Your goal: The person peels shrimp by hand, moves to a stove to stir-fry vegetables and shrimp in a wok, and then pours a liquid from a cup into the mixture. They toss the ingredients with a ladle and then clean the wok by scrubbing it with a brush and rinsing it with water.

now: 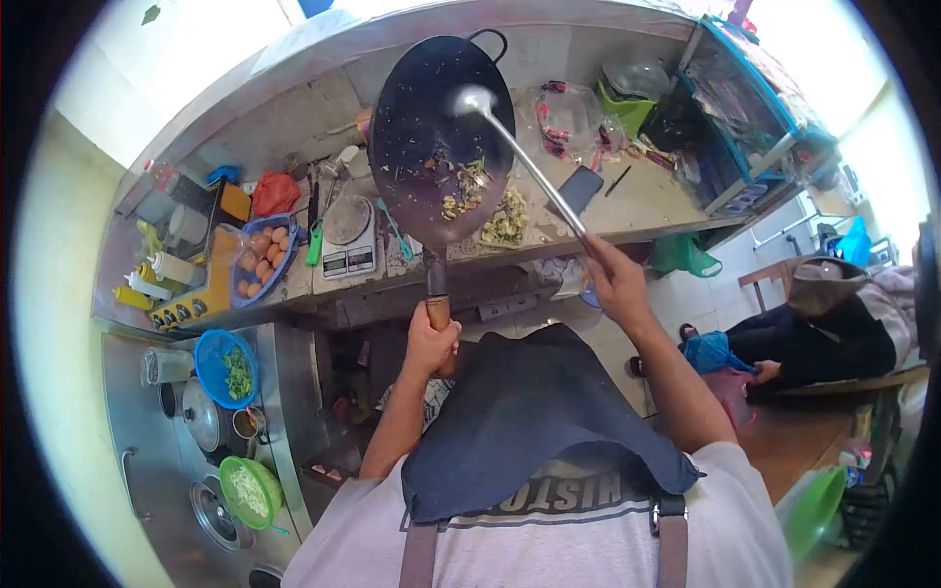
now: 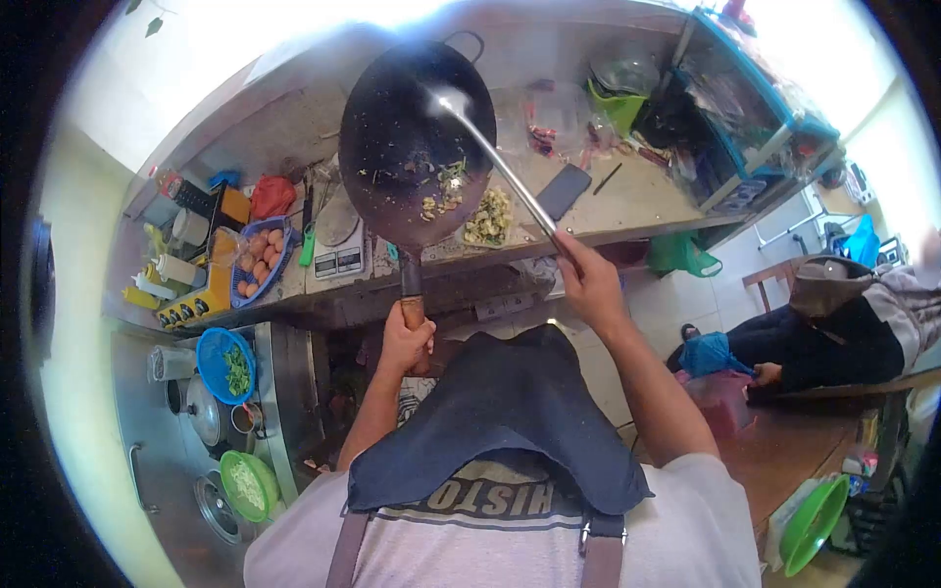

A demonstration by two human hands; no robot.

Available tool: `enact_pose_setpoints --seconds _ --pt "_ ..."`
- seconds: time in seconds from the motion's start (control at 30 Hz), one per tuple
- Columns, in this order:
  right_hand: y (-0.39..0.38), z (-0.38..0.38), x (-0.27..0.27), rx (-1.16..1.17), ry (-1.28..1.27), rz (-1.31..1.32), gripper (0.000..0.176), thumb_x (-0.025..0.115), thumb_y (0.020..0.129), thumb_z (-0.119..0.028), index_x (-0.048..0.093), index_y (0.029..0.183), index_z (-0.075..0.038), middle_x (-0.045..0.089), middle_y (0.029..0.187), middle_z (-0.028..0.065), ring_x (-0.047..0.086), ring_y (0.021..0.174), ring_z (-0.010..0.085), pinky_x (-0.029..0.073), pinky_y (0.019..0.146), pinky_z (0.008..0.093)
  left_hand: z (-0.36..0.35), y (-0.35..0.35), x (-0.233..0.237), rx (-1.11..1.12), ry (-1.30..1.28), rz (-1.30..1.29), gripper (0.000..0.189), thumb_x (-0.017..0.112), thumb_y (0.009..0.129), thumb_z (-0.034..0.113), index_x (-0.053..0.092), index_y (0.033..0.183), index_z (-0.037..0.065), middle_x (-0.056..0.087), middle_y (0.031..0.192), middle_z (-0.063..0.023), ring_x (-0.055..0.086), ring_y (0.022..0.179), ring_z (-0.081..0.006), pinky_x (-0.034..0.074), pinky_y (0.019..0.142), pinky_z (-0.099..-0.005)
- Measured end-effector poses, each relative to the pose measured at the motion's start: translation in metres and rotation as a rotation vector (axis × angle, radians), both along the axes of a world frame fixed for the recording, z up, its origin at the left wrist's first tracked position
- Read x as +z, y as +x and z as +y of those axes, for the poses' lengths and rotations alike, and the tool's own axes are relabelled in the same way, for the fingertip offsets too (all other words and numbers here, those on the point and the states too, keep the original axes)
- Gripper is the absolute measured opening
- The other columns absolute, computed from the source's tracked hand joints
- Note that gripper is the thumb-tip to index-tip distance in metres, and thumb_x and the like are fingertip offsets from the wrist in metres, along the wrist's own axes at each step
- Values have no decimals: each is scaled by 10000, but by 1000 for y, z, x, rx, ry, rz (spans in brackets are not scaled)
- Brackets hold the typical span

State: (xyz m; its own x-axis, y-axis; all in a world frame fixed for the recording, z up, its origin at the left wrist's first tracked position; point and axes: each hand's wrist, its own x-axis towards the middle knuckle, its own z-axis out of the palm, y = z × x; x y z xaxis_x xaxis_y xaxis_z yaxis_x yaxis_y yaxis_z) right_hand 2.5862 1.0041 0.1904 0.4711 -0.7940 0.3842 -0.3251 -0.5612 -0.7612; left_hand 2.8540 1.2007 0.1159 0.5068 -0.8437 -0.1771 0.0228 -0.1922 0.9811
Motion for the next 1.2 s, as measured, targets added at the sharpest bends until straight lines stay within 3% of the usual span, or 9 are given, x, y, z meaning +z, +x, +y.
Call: enact_pose_setpoints --seconds 0.07,0.3,0.43,0.57,0.73,0.87,1.0,1.1,1.2 --pt "10 -12 -10 -55 -172 75 453 608 844 -18 584 1278 -145 662 923 168 661 756 264 505 702 363 0 -4 1 -24 -16 -20 306 619 795 9 431 1036 28 552 708 -65 554 515 -139 482 451 -305" --pt "-37 17 -5 34 76 67 425 600 869 -90 569 1288 -156 639 909 188 608 821 357 490 734 387 -1 1 4 15 16 -42 303 628 788 18 433 1020 26 550 704 -59 553 511 -133 474 454 -296" --pt "-8 2 2 -11 -83 205 428 629 854 -84 577 1274 -145 662 964 171 621 853 354 503 744 376 1 -4 10 18 36 -56 282 635 787 28 436 988 28 541 688 -53 549 504 -132 463 453 -293" --pt "-64 17 -35 4 -86 227 434 633 851 -84 581 1277 -148 660 956 169 623 813 341 496 716 379 -3 -2 9 32 16 -45 292 629 795 23 434 1011 31 547 700 -50 548 509 -122 470 452 -290" --pt "-65 30 -18 -16 -25 158 451 642 842 -81 583 1284 -153 657 920 157 627 781 312 495 687 359 2 -2 5 72 21 -74 275 645 789 44 441 973 31 537 688 -57 551 503 -130 454 451 -293" --pt "-41 20 -11 -33 -92 376 439 631 855 -96 589 1279 -205 601 813 131 601 719 322 486 643 403 3 -8 1 70 48 -99 275 651 789 58 455 979 25 552 699 -67 562 509 -137 460 461 -298" --pt "-90 36 -19 -16 -143 455 437 630 855 -103 594 1271 -231 585 800 127 589 698 326 478 629 419 -1 2 -40 104 -5 -288 285 664 774 81 477 979 13 572 710 -94 563 493 -162 469 469 -326" --pt "-109 49 4 -43 -76 505 435 627 855 -99 597 1268 -232 581 793 117 587 683 325 480 618 417 -3 -8 2 99 79 -178 309 680 756 127 490 967 5 579 722 -121 580 528 -195 482 515 -351" --pt "-87 47 13 -55 -127 439 433 619 858 -93 599 1266 -233 586 803 109 594 682 319 487 612 414 -6 -3 -15 93 104 -166 331 685 749 149 489 972 3 575 713 -123 594 554 -208 486 536 -354"
